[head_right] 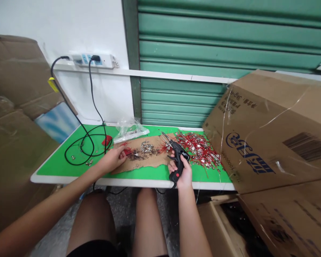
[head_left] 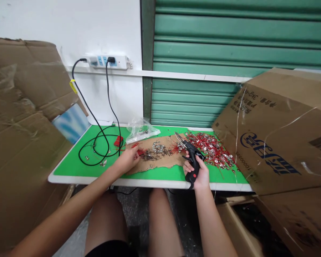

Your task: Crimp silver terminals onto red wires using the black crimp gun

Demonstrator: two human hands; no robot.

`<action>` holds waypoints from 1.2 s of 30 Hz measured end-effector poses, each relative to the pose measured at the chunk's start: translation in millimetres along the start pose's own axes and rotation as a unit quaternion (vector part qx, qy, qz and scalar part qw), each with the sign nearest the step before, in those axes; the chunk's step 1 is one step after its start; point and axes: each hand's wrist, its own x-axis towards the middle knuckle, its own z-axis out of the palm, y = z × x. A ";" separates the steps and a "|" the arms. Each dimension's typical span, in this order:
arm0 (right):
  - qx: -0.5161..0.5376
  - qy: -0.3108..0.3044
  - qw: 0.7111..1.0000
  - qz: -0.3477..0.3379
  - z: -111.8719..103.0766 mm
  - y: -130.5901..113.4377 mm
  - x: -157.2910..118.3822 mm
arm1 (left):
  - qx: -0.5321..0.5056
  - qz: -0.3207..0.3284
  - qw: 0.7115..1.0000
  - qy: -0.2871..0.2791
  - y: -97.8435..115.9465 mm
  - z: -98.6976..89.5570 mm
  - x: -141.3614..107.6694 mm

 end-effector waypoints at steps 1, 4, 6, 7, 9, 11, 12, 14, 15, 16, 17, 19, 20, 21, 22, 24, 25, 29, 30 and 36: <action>-0.002 0.000 1.000 -0.002 0.4 0.0 -0.3 | 0.007 -0.004 1.000 0.007 -0.2 -1.0 0.4; -0.011 -0.001 1.000 -0.005 2.3 -0.1 -1.1 | 0.015 0.004 0.999 0.032 -4.2 -3.4 1.7; -0.003 0.006 1.000 0.000 3.9 -0.4 -1.5 | 0.004 0.015 0.998 0.054 -8.5 -3.5 2.9; 0.003 0.012 1.000 0.003 4.7 -0.6 -1.6 | -0.005 0.021 0.998 0.064 -10.4 -2.9 3.7; 0.017 0.027 0.999 0.006 5.4 -1.0 -1.8 | -0.033 0.039 0.996 0.074 -12.3 -0.5 5.6; 0.023 0.038 0.999 0.006 5.1 -1.1 -1.7 | -0.071 0.062 0.993 0.071 -11.4 3.8 8.0; 0.024 0.040 0.999 0.007 4.6 -1.2 -1.5 | -0.088 0.071 0.991 0.071 -10.3 6.5 9.4; 0.024 0.037 0.999 0.004 3.4 -1.1 -1.1 | -0.107 0.075 0.989 0.076 -7.7 12.5 12.1; 0.025 0.034 0.999 0.003 2.9 -1.0 -1.0 | -0.112 0.073 0.988 0.080 -6.8 15.4 13.4; 0.025 0.030 0.999 0.003 2.6 -1.0 -0.9 | -0.115 0.069 0.987 0.085 -6.2 18.1 14.5; 0.027 0.028 0.999 0.004 2.5 -1.0 -0.8 | -0.117 0.067 0.987 0.087 -6.0 20.3 15.4; 0.031 0.028 0.999 0.006 2.6 -1.2 -0.7 | -0.120 0.063 0.987 0.088 -6.7 23.1 16.3; 0.032 0.028 0.999 0.008 2.7 -1.3 -0.6 | -0.121 0.063 0.987 0.086 -7.3 23.7 16.5; 0.032 0.028 0.999 0.009 2.9 -1.4 -0.4 | -0.122 0.063 0.987 0.082 -7.9 23.7 16.4; 0.030 0.026 0.999 0.011 3.0 -1.5 -0.2 | -0.122 0.062 0.988 0.076 -8.4 23.3 16.2; 0.024 0.023 0.999 0.013 3.2 -1.4 0.3 | -0.120 0.058 0.989 0.066 -8.7 21.8 15.3; 0.022 0.022 0.999 0.014 3.3 -1.2 0.4 | -0.118 0.055 0.990 0.061 -8.7 21.1 14.7; 0.028 0.024 0.999 0.009 3.8 -0.1 -0.1 | -0.128 0.052 0.989 0.051 -9.2 21.8 10.3; 0.025 0.022 0.999 0.007 3.9 0.2 -0.5 | -0.138 0.058 0.987 0.051 -9.9 23.3 8.7; -0.005 0.013 1.000 -0.003 2.2 1.1 -1.3 | -0.184 0.090 0.973 0.107 -15.4 37.2 0.6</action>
